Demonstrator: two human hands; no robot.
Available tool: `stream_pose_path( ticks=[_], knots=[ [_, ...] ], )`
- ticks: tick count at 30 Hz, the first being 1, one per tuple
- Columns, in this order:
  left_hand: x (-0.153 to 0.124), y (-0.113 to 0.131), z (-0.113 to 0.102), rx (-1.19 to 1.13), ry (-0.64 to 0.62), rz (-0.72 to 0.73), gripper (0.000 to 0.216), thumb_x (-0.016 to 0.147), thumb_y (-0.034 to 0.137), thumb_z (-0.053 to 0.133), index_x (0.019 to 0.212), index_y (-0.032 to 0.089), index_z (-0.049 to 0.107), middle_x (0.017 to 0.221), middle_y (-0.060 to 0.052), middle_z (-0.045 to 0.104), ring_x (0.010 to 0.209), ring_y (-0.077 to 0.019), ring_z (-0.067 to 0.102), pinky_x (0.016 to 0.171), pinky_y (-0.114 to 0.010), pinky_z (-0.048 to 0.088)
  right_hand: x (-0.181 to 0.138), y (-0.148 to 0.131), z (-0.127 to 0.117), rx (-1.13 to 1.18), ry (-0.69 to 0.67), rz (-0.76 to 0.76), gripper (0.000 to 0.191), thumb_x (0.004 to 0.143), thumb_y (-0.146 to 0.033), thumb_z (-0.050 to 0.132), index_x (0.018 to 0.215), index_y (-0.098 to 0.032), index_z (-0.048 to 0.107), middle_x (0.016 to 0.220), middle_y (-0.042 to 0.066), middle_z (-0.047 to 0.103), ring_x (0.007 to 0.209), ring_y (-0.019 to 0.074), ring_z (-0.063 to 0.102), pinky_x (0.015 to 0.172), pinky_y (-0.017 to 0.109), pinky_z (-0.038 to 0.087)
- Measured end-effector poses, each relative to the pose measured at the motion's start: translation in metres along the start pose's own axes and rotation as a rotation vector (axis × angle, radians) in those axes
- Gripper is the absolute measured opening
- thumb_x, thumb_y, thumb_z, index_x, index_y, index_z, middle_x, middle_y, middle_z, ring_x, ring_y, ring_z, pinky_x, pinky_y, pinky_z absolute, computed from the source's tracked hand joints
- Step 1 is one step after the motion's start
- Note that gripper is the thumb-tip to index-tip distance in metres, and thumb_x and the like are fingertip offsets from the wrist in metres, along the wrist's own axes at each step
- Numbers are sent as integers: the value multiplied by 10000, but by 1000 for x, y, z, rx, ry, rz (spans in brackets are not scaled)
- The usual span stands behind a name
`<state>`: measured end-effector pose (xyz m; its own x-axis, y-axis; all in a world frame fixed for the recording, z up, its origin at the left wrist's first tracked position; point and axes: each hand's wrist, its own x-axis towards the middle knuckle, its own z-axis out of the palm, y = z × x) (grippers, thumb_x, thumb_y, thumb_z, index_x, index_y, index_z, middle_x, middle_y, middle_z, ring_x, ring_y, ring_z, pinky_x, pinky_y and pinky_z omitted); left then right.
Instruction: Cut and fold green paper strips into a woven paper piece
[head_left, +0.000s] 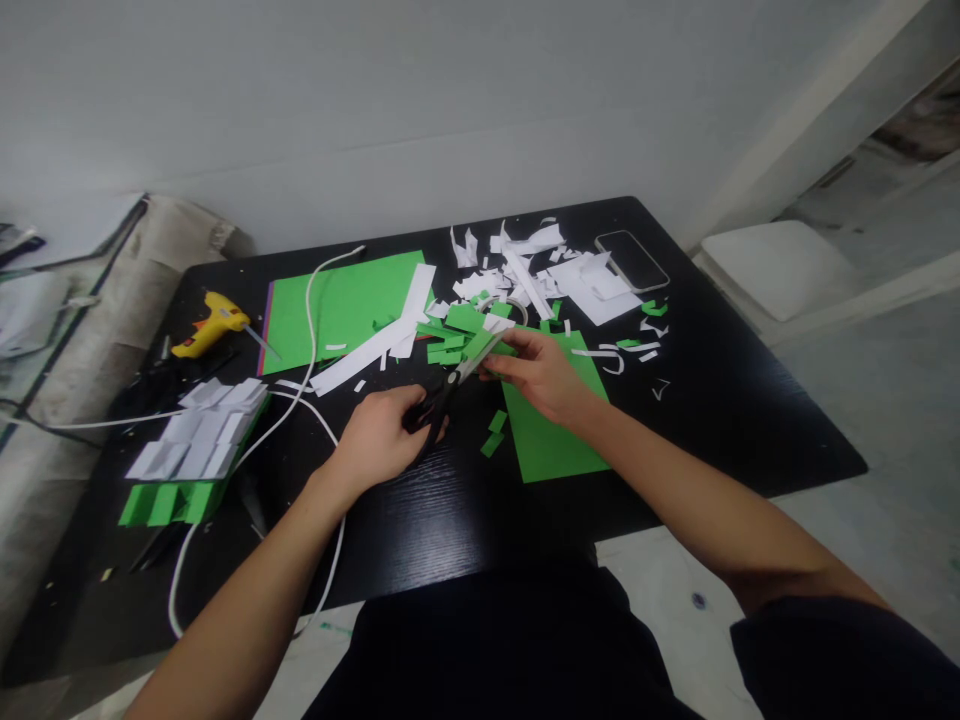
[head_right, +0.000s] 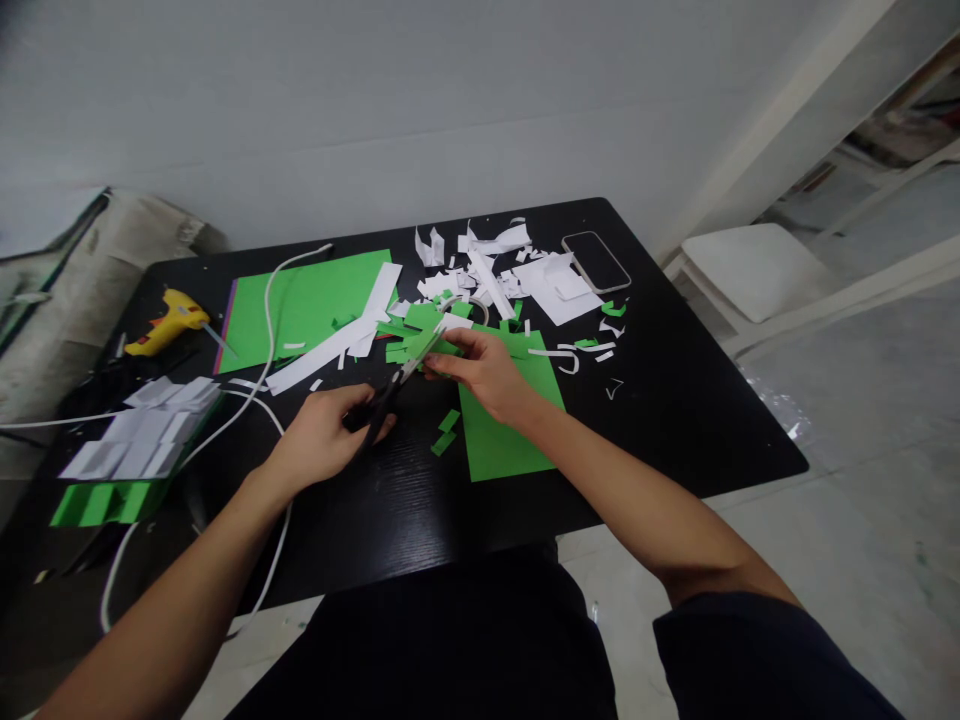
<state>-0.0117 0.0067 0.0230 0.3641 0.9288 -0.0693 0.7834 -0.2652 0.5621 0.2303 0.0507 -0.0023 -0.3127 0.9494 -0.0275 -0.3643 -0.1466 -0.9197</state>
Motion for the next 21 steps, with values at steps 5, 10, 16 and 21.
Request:
stream_pose_path(
  ticks=[5,10,16,21],
  knots=[
    [0,0,0,19,0,2,320,886,448,608,692,215,507,696,-12,602,630,-176,518,622,-305,308,1,1,-1,11,-3,-6,242,726,-302,936,933,-247,821,934,11,783,907,195,723,906,398,622],
    [1,0,0,21,-1,-14,317,872,459,604,688,219,512,691,-18,605,628,-182,523,623,-312,299,0,0,-2,-9,5,6,243,727,-314,932,928,-242,815,975,26,786,923,207,720,922,422,621],
    [0,2,-1,23,4,-22,314,861,456,607,677,220,513,668,-19,597,600,-178,507,619,-313,292,0,1,-2,-5,3,5,241,743,-283,913,956,-235,809,980,26,779,945,207,723,935,426,617],
    [1,2,-2,15,3,-30,327,850,466,604,661,220,502,648,-13,580,591,-176,491,618,-315,285,1,2,-2,-6,9,5,247,743,-291,911,960,-239,807,1001,26,781,944,205,723,939,427,618]
  ],
)
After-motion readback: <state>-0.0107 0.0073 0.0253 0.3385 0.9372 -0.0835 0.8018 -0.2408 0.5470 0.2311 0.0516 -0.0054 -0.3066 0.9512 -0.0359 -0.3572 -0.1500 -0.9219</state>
